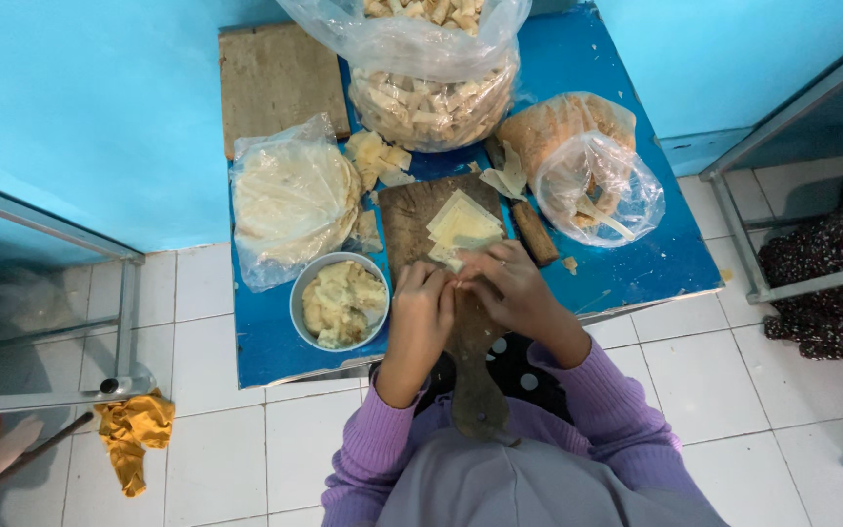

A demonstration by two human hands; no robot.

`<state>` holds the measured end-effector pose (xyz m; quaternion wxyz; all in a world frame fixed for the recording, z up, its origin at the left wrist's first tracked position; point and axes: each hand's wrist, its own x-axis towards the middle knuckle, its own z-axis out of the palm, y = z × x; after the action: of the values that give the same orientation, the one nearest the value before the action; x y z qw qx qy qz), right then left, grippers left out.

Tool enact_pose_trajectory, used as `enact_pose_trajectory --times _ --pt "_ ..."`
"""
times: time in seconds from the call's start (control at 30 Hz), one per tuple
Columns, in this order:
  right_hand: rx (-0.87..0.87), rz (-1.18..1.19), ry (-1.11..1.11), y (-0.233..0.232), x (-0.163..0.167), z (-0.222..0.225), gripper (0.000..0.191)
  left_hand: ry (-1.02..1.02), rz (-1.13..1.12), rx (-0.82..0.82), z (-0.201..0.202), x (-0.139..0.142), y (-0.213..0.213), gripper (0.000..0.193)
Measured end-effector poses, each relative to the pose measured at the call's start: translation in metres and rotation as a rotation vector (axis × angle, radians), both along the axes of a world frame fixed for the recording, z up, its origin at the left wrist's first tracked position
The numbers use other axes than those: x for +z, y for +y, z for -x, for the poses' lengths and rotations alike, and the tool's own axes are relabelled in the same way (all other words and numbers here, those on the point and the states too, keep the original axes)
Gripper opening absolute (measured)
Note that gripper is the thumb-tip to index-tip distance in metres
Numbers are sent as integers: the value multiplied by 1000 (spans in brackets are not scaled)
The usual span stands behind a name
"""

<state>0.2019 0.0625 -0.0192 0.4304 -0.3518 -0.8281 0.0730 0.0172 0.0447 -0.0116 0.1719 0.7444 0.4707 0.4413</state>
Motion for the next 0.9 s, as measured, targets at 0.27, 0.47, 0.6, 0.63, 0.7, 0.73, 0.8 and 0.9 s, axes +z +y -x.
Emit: enact_pose_trajectory --times 0.27,0.47,0.6,0.63,0.7,0.73,0.8,0.9 --pt "-48 -78 -127 1 0 2 52 8 7 -10 4 -4 1 17" --pt "-89 -117 -96 2 -2 8 49 47 -32 38 -1 -1 1 13" --pt "-115 -127 -71 -1 -2 12 48 77 -24 53 -2 -1 2 11" --pt "-122 -125 -94 -1 -2 12 48 67 -28 65 -3 -1 2 12" --pt "-137 -126 -140 0 -2 12 48 43 -41 87 -4 -2 3 12" --pt "-156 -131 -169 1 -2 13 48 39 -50 94 -5 -2 3 11" --pt "-192 -139 -228 4 -2 14 47 31 -67 109 -7 -3 3 10" --pt "-186 -194 -170 4 -3 16 48 43 -53 119 -7 -5 4 12"
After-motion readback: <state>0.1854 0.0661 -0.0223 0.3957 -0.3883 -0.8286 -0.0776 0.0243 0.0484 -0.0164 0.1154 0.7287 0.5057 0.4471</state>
